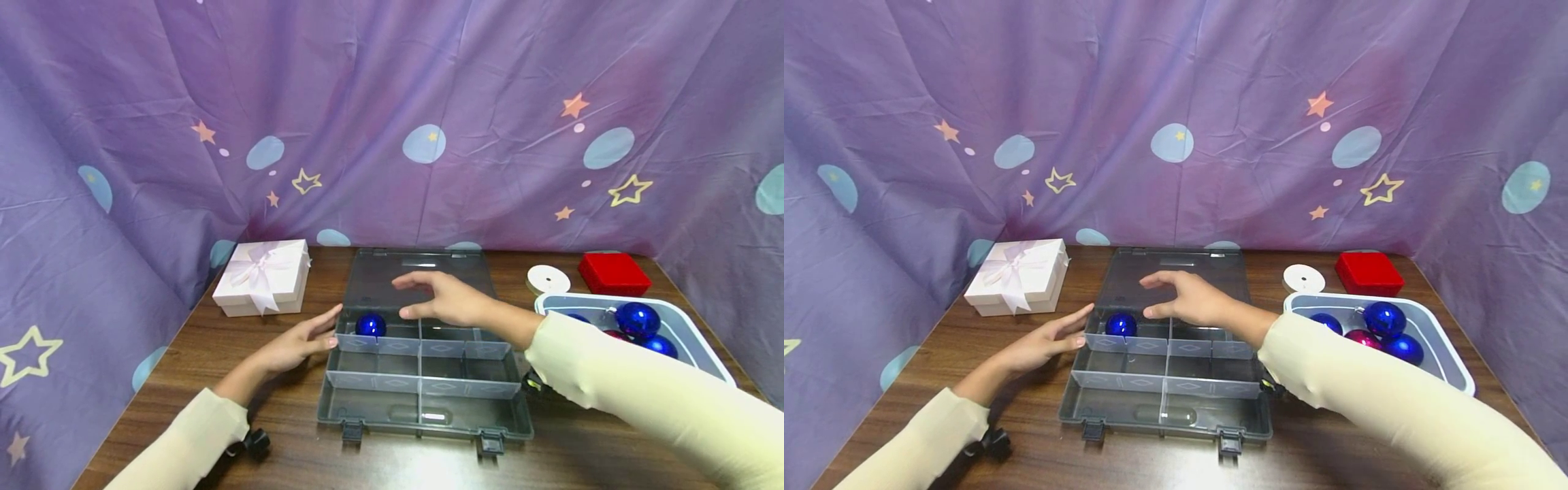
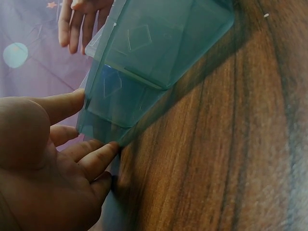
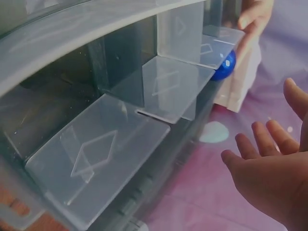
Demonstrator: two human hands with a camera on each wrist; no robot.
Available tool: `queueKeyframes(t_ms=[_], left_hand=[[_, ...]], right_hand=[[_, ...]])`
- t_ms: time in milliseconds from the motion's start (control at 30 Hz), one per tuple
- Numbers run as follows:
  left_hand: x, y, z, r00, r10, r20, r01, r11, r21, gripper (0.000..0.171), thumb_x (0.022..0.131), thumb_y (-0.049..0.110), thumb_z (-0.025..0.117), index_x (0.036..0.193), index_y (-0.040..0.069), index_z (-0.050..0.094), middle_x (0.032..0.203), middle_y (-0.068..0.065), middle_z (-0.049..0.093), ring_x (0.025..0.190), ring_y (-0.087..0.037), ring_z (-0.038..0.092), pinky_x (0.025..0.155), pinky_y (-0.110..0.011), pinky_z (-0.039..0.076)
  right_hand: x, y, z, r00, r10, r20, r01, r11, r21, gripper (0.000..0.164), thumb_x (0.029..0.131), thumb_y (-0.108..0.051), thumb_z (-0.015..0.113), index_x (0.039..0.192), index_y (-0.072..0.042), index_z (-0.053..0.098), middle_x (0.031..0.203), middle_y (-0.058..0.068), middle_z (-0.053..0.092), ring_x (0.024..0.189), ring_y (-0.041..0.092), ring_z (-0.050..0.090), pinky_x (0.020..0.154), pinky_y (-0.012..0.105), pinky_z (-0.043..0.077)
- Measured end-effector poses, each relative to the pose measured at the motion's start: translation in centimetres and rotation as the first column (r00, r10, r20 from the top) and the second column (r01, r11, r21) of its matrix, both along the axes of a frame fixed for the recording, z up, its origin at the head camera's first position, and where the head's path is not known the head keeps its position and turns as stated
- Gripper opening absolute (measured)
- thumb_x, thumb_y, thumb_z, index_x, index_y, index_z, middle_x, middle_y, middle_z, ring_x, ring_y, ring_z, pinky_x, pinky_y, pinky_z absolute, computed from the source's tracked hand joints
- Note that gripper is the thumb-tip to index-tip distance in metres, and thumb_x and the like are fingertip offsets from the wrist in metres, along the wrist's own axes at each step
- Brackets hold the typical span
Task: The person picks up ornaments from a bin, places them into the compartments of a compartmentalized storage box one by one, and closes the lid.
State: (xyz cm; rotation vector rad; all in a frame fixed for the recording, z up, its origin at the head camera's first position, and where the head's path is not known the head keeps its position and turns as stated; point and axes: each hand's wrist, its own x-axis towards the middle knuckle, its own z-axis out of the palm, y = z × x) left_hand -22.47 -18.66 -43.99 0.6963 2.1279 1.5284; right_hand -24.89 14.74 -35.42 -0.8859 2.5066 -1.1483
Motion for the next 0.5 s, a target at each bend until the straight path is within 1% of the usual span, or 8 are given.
queueKeyframes(t_ms=[167, 367, 500], left_hand=[[0.0, -0.1, -0.1, 1.000, -0.002, 0.008, 0.002, 1.000, -0.003, 0.075, 0.106, 0.014, 0.056, 0.164, 0.002, 0.011, 0.166, -0.030, 0.018, 0.152, -0.046, 0.024, 0.124, -0.055, 0.021], [-0.1, -0.1, -0.1, 1.000, 0.000, 0.003, 0.000, 1.000, -0.011, 0.075, 0.106, 0.015, 0.056, 0.165, 0.003, 0.011, 0.165, -0.030, 0.019, 0.152, -0.046, 0.024, 0.124, -0.055, 0.022], [-0.1, -0.2, -0.1, 1.000, 0.002, -0.002, -0.002, 1.000, -0.021, 0.075, 0.106, 0.016, 0.057, 0.165, 0.004, 0.012, 0.165, -0.030, 0.019, 0.152, -0.046, 0.024, 0.124, -0.055, 0.022]], right_hand=[[0.6, 1.4, 0.7, 1.000, -0.027, -0.002, 0.027, 0.999, -0.018, 0.059, 0.093, -0.025, 0.079, 0.145, -0.006, 0.058, 0.147, 0.012, 0.060, 0.140, 0.032, 0.051, 0.119, 0.053, 0.039], [1.4, 3.5, 1.3, 0.998, -0.054, 0.028, 0.056, 0.996, -0.070, 0.057, 0.095, -0.022, 0.077, 0.145, -0.005, 0.057, 0.147, 0.015, 0.059, 0.139, 0.037, 0.052, 0.116, 0.055, 0.042], [2.0, 5.0, 1.5, 0.995, -0.087, 0.042, 0.090, 0.993, -0.076, 0.058, 0.095, -0.025, 0.077, 0.146, -0.007, 0.056, 0.148, 0.013, 0.058, 0.140, 0.033, 0.052, 0.114, 0.054, 0.044]])
